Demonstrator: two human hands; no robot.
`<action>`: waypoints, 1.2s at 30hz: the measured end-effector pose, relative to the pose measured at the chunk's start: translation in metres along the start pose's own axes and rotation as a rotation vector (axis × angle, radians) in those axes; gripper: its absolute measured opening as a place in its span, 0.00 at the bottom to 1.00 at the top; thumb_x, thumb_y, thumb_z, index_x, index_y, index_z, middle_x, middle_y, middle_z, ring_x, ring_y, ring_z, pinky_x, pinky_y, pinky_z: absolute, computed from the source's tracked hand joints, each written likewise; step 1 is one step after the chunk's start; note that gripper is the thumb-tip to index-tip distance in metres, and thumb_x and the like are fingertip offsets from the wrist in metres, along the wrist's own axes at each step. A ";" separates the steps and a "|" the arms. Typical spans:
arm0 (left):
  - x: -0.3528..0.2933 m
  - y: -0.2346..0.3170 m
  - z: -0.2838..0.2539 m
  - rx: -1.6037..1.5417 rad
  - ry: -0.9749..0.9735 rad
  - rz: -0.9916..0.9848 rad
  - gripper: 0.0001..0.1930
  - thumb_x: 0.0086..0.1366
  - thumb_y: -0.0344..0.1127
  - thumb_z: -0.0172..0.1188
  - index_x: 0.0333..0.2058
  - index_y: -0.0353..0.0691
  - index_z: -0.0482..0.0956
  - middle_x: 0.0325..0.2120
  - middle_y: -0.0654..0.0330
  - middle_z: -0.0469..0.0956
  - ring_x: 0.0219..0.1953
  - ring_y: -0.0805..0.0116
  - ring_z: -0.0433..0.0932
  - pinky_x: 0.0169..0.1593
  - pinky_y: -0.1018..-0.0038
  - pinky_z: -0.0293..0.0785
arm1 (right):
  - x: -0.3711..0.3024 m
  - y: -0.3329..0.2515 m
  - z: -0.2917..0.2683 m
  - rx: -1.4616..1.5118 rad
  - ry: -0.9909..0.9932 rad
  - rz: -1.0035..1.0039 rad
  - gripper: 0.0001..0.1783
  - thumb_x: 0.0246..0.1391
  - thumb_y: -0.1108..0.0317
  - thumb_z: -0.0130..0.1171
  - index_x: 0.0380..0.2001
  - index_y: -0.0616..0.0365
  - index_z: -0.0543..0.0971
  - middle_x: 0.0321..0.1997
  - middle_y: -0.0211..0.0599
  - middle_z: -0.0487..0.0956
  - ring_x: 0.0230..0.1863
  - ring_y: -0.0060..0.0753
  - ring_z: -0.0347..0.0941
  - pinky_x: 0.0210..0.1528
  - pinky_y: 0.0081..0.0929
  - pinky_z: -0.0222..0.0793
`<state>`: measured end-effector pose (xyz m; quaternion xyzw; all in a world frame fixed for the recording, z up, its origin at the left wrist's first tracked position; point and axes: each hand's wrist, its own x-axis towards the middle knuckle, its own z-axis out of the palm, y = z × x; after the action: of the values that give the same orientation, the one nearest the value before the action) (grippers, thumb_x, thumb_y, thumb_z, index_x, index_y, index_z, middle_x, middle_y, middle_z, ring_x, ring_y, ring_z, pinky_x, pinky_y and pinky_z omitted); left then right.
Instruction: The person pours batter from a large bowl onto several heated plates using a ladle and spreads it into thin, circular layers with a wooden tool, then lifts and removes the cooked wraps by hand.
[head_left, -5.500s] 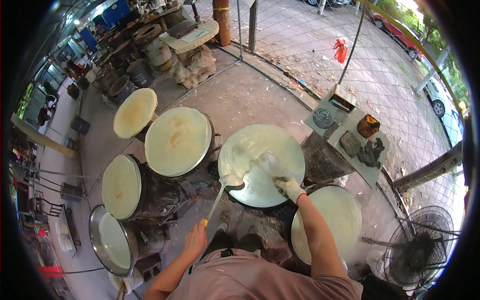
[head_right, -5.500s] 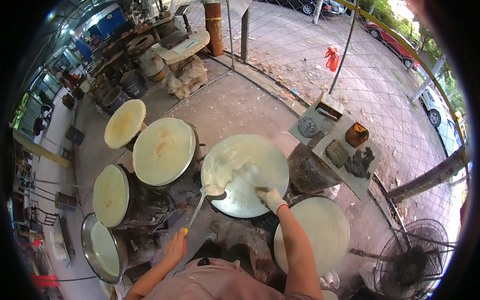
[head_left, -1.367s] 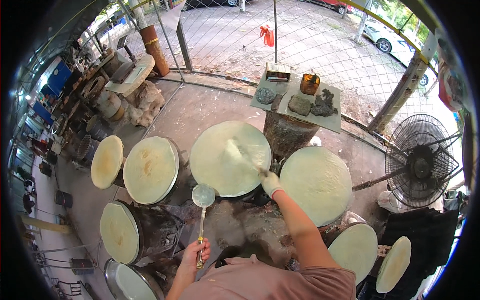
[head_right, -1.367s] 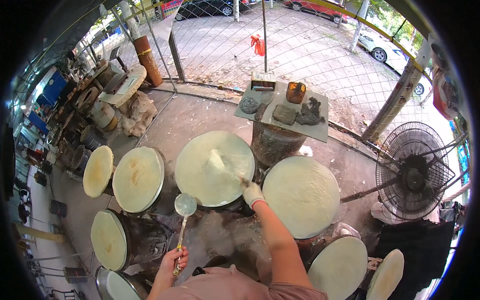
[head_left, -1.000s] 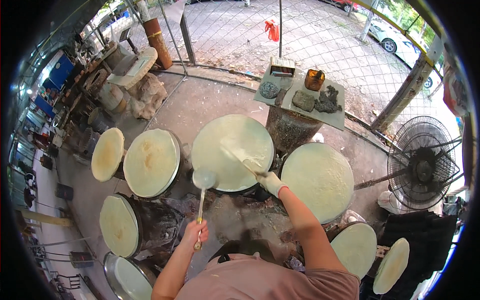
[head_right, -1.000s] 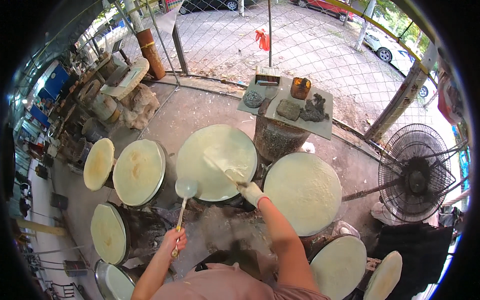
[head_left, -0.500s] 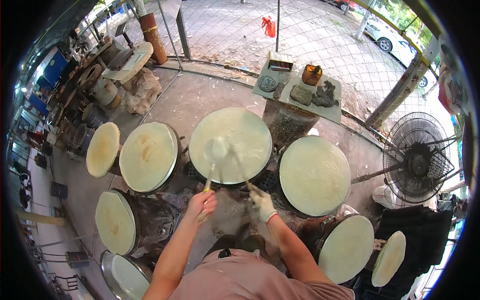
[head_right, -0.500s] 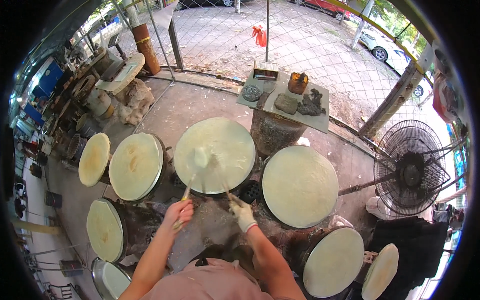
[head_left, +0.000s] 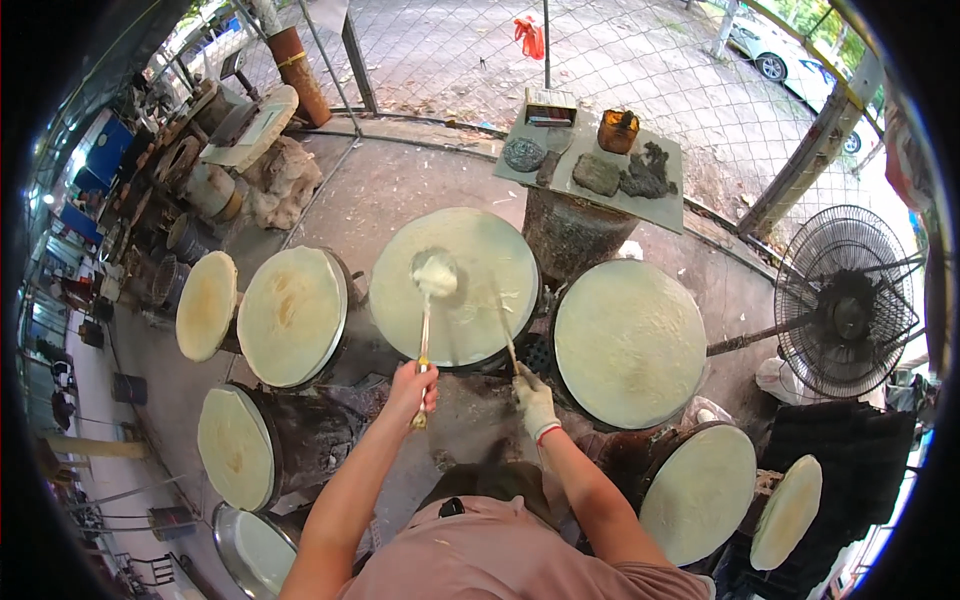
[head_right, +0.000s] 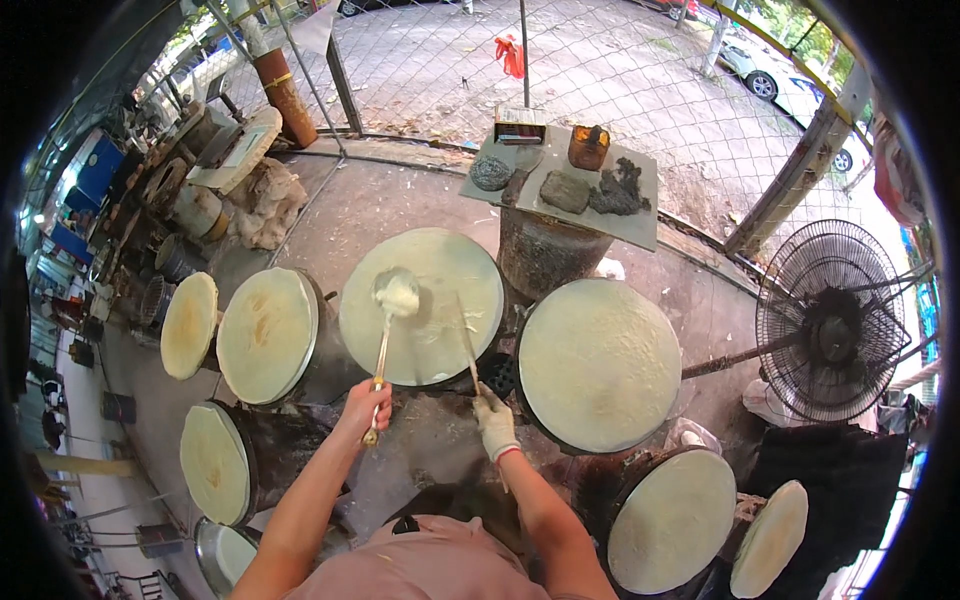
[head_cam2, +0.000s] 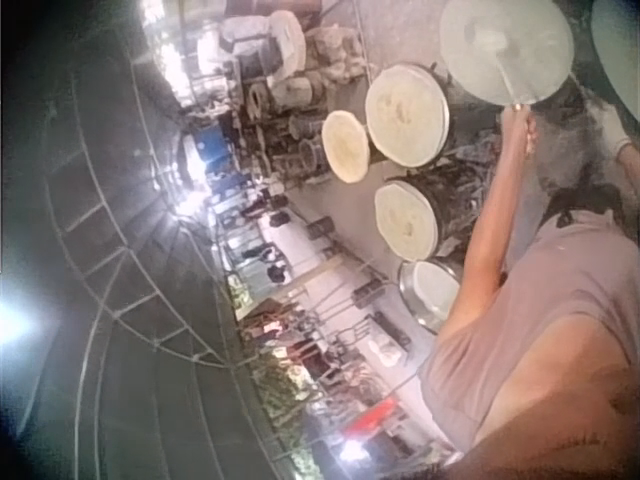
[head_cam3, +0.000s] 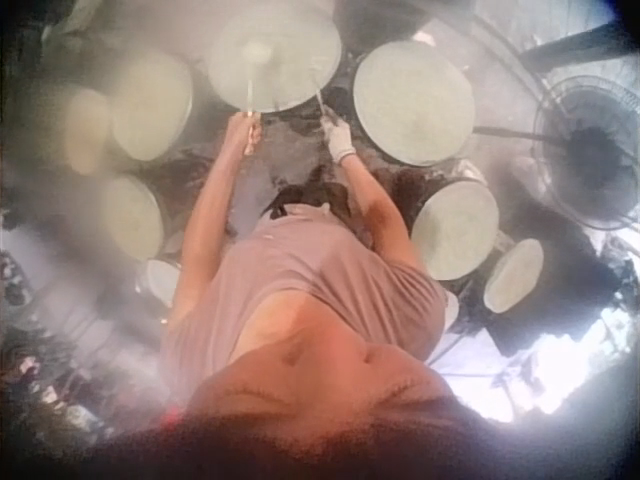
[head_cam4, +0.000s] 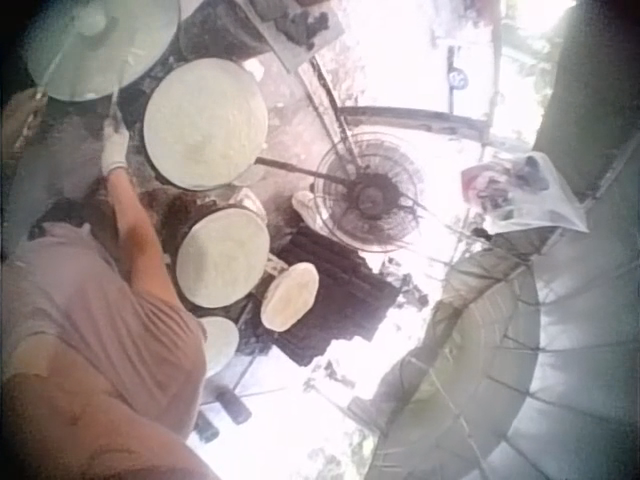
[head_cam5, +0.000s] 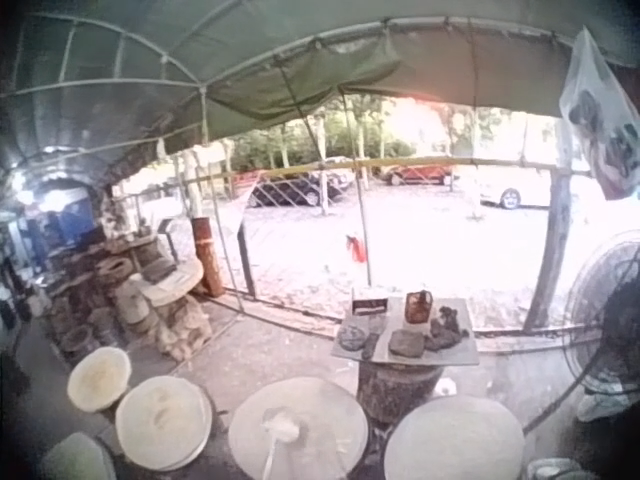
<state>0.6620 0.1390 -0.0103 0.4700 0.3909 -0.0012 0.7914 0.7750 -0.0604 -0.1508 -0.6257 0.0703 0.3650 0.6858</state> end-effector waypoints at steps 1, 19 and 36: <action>0.016 0.000 0.005 0.073 0.020 0.042 0.05 0.61 0.30 0.51 0.31 0.38 0.65 0.15 0.64 0.63 0.11 0.76 0.62 0.13 0.78 0.60 | 0.000 -0.009 -0.003 0.015 0.008 0.017 0.20 0.59 0.67 0.50 0.56 0.51 0.71 0.20 0.21 0.68 0.15 0.14 0.57 0.17 0.15 0.54; 0.066 0.022 -0.003 -0.648 -0.210 -0.092 0.05 0.65 0.30 0.48 0.30 0.38 0.63 0.16 0.65 0.60 0.13 0.79 0.57 0.13 0.81 0.56 | 0.018 -0.061 0.036 -0.058 -0.108 0.208 0.21 0.57 0.63 0.54 0.55 0.52 0.71 0.19 0.26 0.72 0.12 0.19 0.59 0.13 0.20 0.55; -0.127 -0.017 -0.056 -0.829 -0.132 -0.065 0.08 0.67 0.30 0.45 0.38 0.31 0.68 0.19 0.65 0.59 0.14 0.81 0.56 0.13 0.85 0.56 | -0.029 0.014 -0.053 -0.453 0.161 -0.310 0.19 0.58 0.67 0.50 0.53 0.55 0.72 0.42 0.42 0.79 0.43 0.27 0.74 0.48 0.24 0.66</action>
<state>0.5328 0.1247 0.0417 0.0981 0.3210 0.1012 0.9365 0.7646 -0.1209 -0.1568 -0.7932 -0.0552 0.2115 0.5684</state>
